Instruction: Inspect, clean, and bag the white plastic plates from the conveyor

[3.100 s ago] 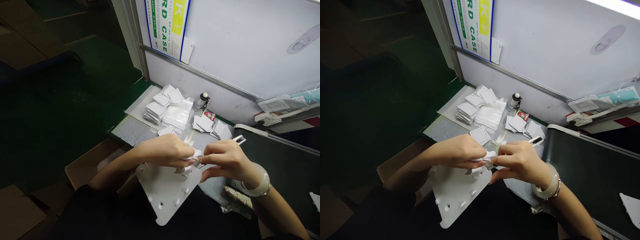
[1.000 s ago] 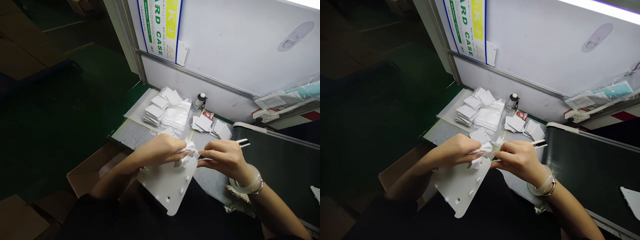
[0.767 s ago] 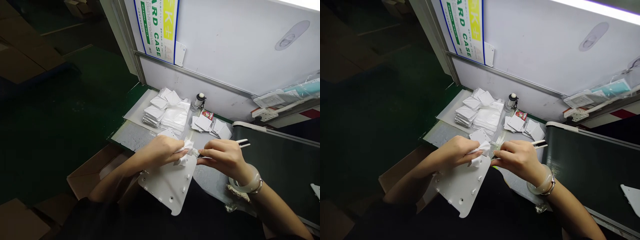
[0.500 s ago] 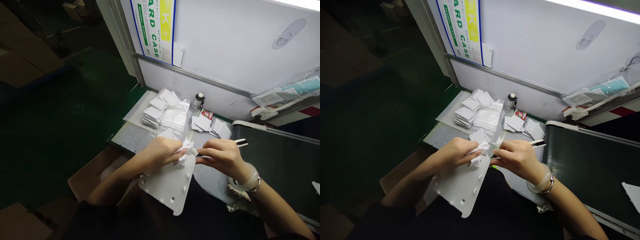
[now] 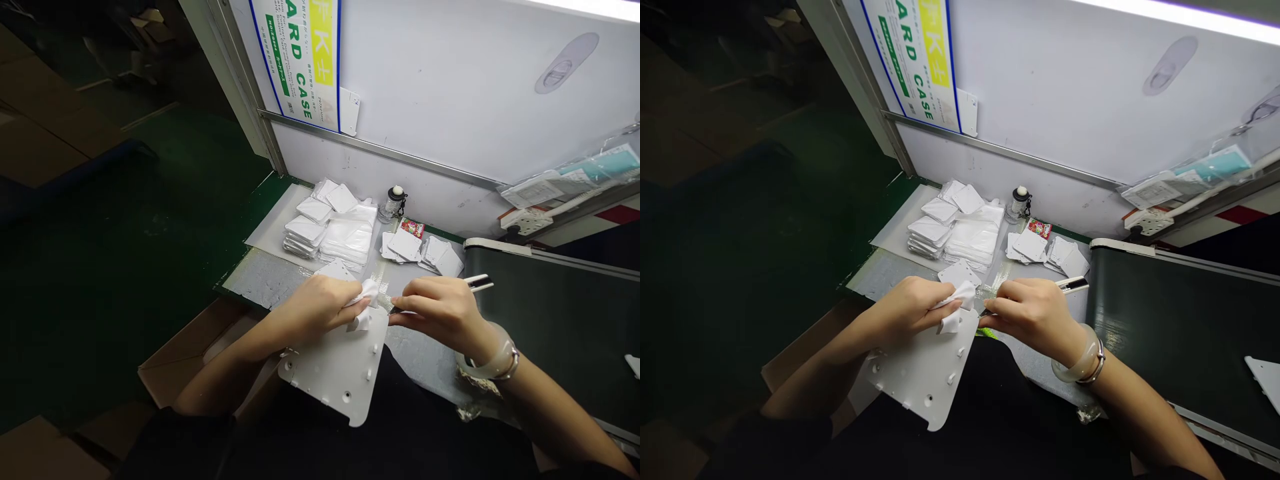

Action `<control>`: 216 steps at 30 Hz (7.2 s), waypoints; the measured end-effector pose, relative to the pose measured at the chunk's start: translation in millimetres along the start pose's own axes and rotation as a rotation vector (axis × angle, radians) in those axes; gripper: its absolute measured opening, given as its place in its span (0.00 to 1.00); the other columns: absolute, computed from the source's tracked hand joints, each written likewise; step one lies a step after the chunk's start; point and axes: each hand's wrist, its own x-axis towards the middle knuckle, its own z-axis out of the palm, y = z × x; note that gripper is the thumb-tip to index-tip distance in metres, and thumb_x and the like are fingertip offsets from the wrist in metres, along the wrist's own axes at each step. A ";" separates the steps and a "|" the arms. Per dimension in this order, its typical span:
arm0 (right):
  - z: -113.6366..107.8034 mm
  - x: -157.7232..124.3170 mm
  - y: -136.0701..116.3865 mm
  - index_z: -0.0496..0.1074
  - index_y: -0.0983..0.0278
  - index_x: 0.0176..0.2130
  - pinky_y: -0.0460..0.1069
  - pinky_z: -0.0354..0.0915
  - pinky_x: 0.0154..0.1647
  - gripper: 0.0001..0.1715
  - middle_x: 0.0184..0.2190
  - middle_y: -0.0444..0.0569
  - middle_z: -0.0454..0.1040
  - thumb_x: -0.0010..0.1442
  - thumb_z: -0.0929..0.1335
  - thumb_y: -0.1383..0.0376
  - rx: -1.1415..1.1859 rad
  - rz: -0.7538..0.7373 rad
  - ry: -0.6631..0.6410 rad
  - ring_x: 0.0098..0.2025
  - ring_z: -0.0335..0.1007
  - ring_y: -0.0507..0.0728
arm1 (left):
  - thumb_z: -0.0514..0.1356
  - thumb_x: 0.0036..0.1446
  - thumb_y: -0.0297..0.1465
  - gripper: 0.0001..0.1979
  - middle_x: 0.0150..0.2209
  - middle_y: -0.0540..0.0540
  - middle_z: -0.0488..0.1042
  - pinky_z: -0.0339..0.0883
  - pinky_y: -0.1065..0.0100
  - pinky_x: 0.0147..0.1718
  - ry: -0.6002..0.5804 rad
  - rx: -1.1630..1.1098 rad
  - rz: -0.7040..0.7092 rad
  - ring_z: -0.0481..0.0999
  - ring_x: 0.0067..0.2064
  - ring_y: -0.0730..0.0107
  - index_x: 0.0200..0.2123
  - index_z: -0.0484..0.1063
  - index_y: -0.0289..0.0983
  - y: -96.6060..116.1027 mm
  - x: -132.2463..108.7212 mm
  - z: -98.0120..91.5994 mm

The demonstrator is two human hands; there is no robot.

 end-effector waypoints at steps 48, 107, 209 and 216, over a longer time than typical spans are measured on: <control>10.3 -9.3 -18.6 0.72 0.67 0.36 0.46 0.57 0.27 0.10 0.25 0.47 0.73 0.58 0.71 0.61 -0.176 0.065 0.131 0.25 0.64 0.50 | 0.47 0.65 0.39 0.19 0.19 0.54 0.59 0.46 0.70 0.23 0.146 -0.039 -0.230 0.58 0.21 0.76 0.22 0.55 0.37 7.9 2.1 -0.9; 18.5 -28.3 -32.6 0.72 0.71 0.39 0.48 0.58 0.27 0.17 0.27 0.50 0.72 0.55 0.72 0.59 -0.150 0.055 0.083 0.27 0.62 0.53 | 0.46 0.64 0.40 0.19 0.20 0.53 0.60 0.45 0.69 0.24 0.116 -0.128 -0.346 0.57 0.22 0.74 0.21 0.51 0.38 -0.9 10.6 5.2; 87.1 -49.7 -9.7 0.67 0.64 0.25 0.45 0.53 0.18 0.22 0.18 0.42 0.67 0.60 0.65 0.51 0.721 0.956 0.108 0.16 0.55 0.47 | 0.44 0.65 0.38 0.17 0.22 0.47 0.67 0.44 0.68 0.22 0.298 0.191 -0.688 0.67 0.24 0.64 0.28 0.64 0.38 -25.9 15.4 15.9; 80.3 -25.3 -21.8 0.72 0.68 0.28 0.42 0.47 0.09 0.20 0.16 0.41 0.68 0.54 0.71 0.52 1.305 1.075 0.152 0.13 0.47 0.44 | 0.50 0.62 0.36 0.15 0.35 0.44 0.75 0.63 0.68 0.28 0.632 -0.376 -0.564 0.75 0.35 0.62 0.49 0.67 0.38 -26.9 6.8 9.0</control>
